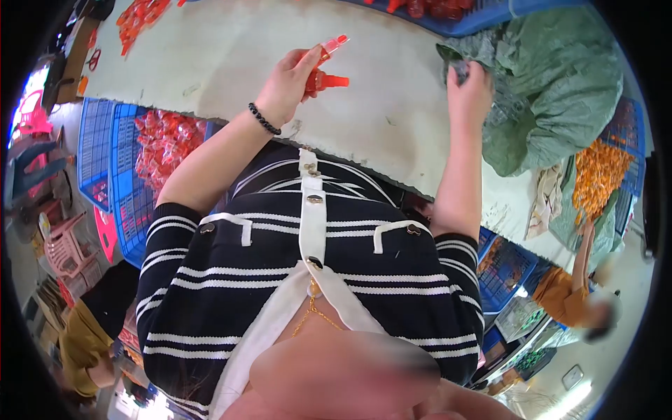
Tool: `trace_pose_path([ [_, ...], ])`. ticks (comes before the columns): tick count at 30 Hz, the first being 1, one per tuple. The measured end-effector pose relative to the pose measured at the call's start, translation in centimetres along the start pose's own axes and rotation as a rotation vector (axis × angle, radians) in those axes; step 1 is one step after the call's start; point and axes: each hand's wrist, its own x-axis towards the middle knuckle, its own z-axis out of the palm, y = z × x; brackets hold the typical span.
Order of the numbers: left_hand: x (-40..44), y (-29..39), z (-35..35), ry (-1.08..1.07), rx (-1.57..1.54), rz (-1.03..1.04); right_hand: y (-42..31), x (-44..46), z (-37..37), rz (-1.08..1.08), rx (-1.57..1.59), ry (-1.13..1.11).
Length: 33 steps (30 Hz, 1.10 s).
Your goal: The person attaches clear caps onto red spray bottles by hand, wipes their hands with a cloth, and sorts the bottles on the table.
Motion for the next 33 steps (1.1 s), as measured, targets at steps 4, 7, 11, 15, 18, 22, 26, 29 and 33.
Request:
trace_pose_path([
  [4,-0.4,0.6,0.4,0.006,-0.013,0.048,-5.2,-3.1,-5.1,0.030,0.900,-0.106],
  [7,-0.6,0.6,1.5,-0.016,-0.017,0.103,-9.5,-3.8,-6.5,-0.116,1.168,-0.240],
  [11,-0.9,0.7,2.0,-0.006,0.034,0.123,-12.2,-3.8,-6.7,-0.253,1.214,-0.247],
  [15,-1.0,0.7,1.5,0.002,0.035,0.139,-13.4,-3.3,-6.6,-0.330,1.162,-0.227],
  [18,-1.1,0.7,1.4,0.040,0.018,0.157,-13.9,-3.3,-6.6,-0.342,1.154,-0.222],
  [22,-1.3,0.5,1.0,0.068,0.200,0.338,-14.7,-3.8,-5.7,-0.208,1.306,-0.314],
  [26,-1.9,0.0,1.0,0.102,0.333,0.623,-14.9,-4.6,-4.8,0.216,1.688,-0.637],
  [29,-2.9,1.8,0.0,0.009,0.800,0.782,-15.3,-4.6,-4.9,0.644,1.926,-1.050],
  [33,-4.0,1.4,-2.0,-0.059,1.000,0.749,-15.5,-5.8,-3.8,0.578,1.999,-1.232],
])
